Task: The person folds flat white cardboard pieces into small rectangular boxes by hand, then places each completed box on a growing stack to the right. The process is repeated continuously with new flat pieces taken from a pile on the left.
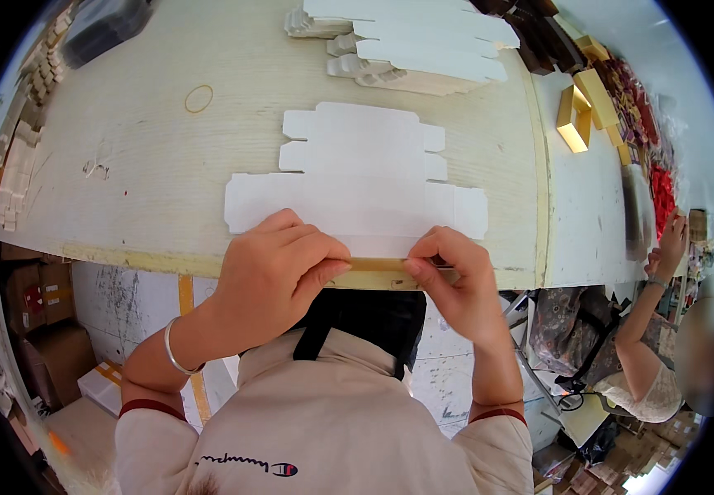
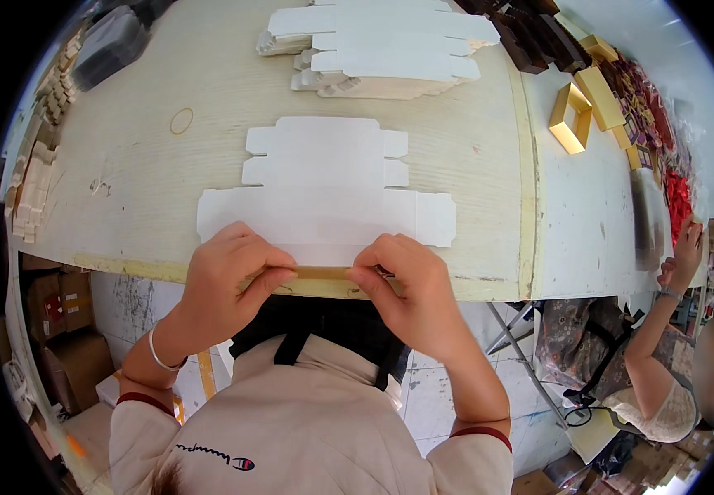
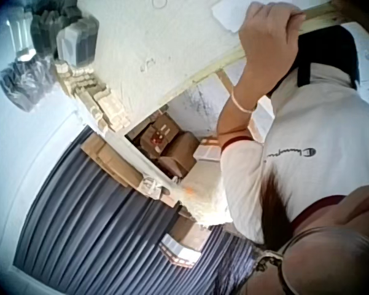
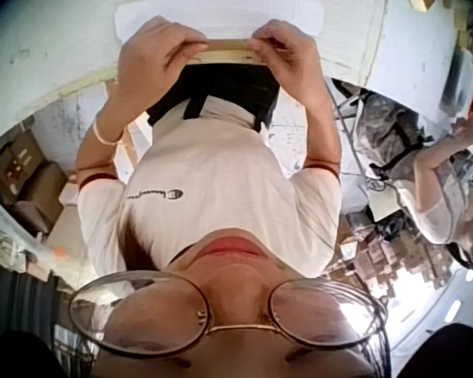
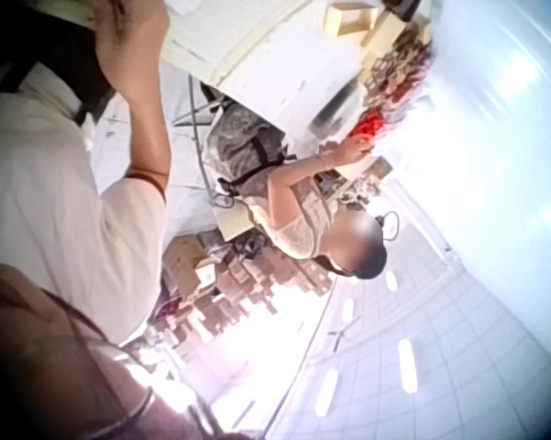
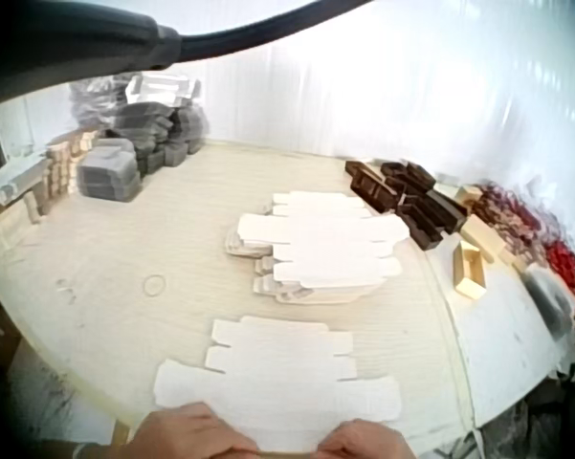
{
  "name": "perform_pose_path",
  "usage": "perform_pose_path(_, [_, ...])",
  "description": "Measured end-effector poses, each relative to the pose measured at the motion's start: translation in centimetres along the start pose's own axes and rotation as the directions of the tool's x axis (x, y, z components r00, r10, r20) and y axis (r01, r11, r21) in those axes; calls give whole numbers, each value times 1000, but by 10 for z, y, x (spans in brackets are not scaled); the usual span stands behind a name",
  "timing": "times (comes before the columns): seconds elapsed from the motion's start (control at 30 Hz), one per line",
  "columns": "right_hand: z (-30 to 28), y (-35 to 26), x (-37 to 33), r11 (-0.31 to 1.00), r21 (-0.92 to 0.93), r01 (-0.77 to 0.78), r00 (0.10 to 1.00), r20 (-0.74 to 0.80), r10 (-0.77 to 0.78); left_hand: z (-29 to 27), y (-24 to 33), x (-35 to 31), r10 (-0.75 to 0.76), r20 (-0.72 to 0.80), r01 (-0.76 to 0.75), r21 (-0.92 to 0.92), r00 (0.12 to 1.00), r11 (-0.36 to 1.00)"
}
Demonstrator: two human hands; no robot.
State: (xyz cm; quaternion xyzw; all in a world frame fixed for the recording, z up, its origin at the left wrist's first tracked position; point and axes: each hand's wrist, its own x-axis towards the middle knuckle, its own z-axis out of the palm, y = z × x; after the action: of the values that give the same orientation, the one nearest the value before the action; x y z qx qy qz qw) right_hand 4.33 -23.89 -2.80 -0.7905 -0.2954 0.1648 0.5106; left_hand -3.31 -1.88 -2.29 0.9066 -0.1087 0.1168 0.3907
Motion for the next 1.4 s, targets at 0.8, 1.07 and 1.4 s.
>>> perform_pose_path(0.8, [-76, -24, 9, 993, 50, 105, 962, -259, -89, 10, -10, -14, 541, 85, -496, 534, 837, 684])
perform_pose_path(1.07, [-164, -11, -46, 795, -319, 517, 119, -893, -435, -102, 9, 27, 112, -485, -83, 80, 867, 993])
perform_pose_path(1.4, [-38, 29, -6, 643, -606, 468, 682, -215, -699, -54, -67, 168, 383, -155, -243, 550, 911, 799])
